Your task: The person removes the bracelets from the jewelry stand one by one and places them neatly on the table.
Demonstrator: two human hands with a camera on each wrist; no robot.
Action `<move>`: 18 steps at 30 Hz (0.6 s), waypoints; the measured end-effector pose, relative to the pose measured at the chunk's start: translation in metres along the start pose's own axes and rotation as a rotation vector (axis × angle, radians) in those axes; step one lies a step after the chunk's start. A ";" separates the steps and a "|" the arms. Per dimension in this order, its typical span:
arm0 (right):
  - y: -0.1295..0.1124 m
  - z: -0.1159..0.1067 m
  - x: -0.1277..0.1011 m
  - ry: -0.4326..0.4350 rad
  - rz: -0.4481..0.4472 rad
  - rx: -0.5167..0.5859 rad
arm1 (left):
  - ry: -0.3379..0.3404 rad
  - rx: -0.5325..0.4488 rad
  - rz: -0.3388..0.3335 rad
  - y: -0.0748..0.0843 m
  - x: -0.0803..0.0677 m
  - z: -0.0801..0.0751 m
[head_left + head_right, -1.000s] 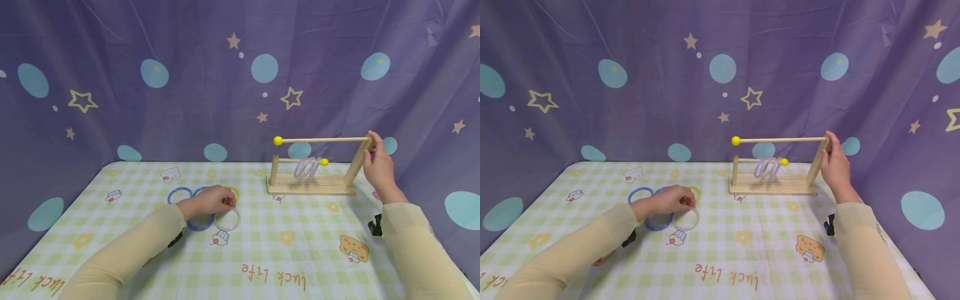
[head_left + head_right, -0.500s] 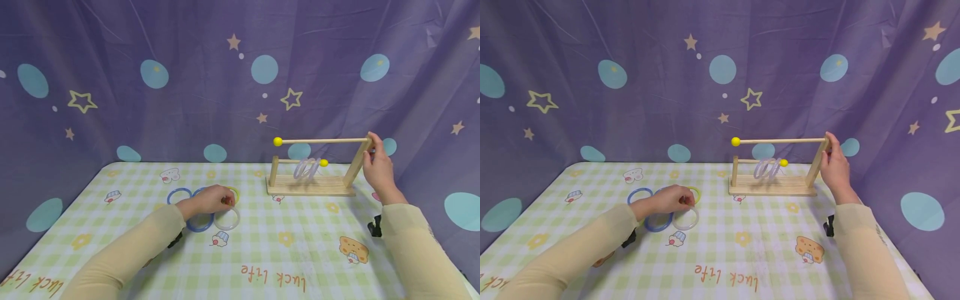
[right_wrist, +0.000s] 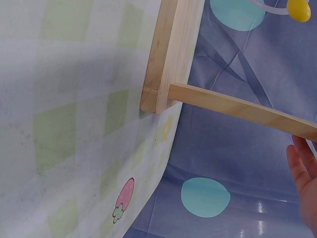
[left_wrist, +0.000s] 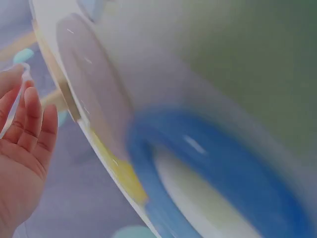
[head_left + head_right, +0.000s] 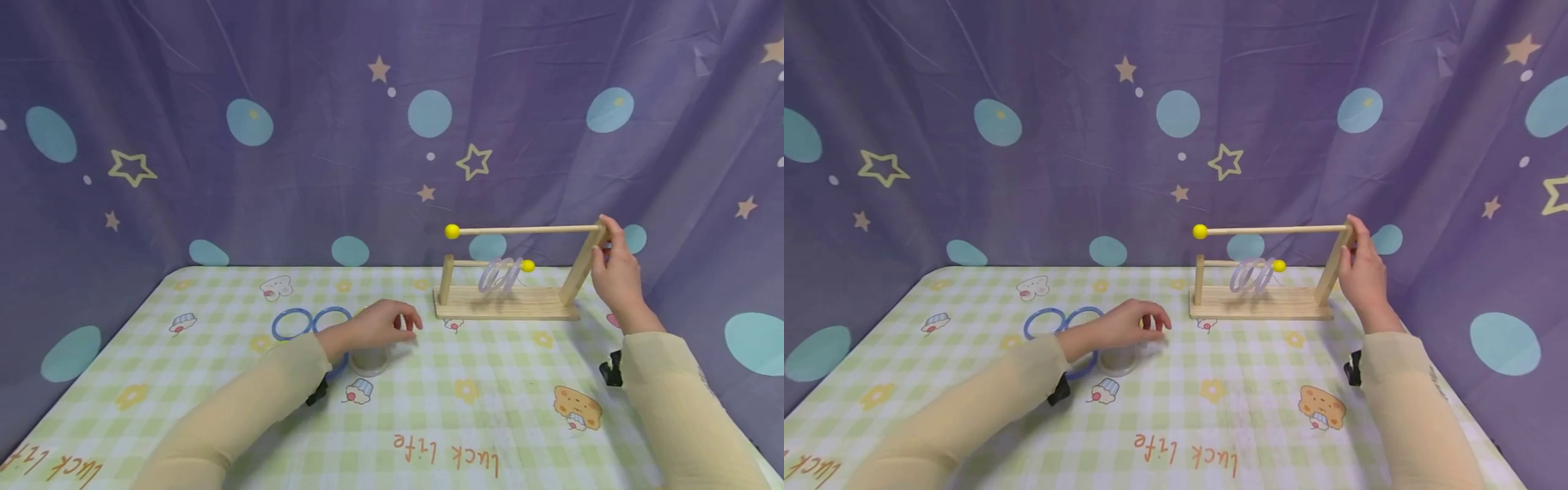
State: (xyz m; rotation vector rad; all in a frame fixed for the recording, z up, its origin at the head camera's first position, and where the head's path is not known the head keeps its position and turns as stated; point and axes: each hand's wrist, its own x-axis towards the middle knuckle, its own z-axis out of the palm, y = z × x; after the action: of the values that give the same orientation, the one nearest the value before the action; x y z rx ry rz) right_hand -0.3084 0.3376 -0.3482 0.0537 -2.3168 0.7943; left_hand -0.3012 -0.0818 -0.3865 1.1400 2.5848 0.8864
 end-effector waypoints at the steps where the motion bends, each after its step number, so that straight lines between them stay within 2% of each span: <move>1: 0.000 0.000 0.000 0.002 -0.002 0.002 | 0.000 -0.014 0.007 0.003 0.004 0.002; 9: 0.001 0.001 0.000 0.004 -0.009 0.007 | -0.030 -0.080 0.087 0.028 0.035 0.022; 14: 0.000 0.000 -0.001 0.002 -0.006 0.008 | 0.011 -0.160 0.061 0.042 0.055 0.030; 18: 0.000 0.000 0.000 0.009 -0.008 0.006 | 0.075 -0.239 0.034 0.052 0.069 0.035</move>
State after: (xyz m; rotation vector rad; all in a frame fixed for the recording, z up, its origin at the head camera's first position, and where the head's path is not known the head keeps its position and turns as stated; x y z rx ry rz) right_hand -0.3087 0.3376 -0.3485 0.0618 -2.3042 0.7964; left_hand -0.3039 0.0112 -0.3794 1.1046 2.4388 1.2286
